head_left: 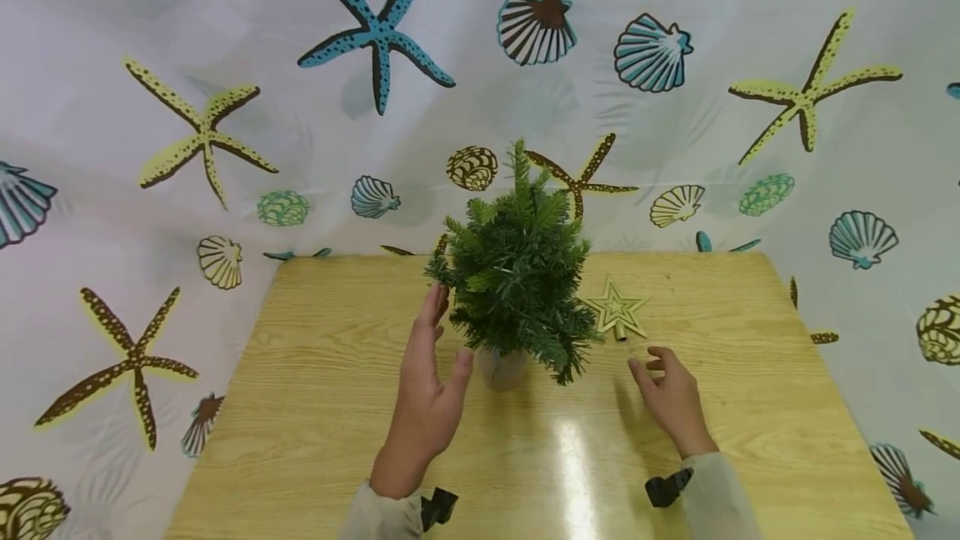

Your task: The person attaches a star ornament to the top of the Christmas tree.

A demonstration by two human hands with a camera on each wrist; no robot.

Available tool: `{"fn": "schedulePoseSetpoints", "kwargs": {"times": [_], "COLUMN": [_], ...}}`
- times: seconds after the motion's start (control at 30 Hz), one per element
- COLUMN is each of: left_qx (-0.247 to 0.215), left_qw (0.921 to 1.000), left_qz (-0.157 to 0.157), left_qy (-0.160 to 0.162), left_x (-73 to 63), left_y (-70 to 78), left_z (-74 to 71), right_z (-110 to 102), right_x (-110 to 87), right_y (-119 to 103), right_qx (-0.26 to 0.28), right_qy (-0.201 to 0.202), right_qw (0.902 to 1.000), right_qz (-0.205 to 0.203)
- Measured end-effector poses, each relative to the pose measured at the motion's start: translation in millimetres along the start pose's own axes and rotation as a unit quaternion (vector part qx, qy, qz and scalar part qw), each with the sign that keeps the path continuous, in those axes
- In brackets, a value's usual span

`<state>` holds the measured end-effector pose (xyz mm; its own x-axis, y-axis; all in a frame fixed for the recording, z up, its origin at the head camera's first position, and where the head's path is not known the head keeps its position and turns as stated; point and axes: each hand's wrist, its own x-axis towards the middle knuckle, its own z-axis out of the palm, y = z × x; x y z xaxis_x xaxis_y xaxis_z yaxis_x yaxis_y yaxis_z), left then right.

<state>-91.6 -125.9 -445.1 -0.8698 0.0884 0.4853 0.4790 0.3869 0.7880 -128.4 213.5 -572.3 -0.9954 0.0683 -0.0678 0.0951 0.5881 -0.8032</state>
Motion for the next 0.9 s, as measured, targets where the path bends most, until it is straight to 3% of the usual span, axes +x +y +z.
{"fn": "schedulePoseSetpoints", "kwargs": {"times": [0.33,0.9], "left_qx": [0.009,-0.038], "left_qw": [0.9981,0.9924], "left_qz": [0.043,0.084], "left_qy": [0.044,0.081], "left_x": [20.7,46.1], "left_y": [18.3,25.0], "left_z": [2.2,5.7], "right_z": [-1.2,0.1], "right_x": [1.2,32.3], "right_y": [5.7,9.5], "right_qx": [-0.006,-0.023], "right_qy": [0.001,0.02], "right_qw": [0.9998,0.9993], "right_qz": [0.018,0.024]}}
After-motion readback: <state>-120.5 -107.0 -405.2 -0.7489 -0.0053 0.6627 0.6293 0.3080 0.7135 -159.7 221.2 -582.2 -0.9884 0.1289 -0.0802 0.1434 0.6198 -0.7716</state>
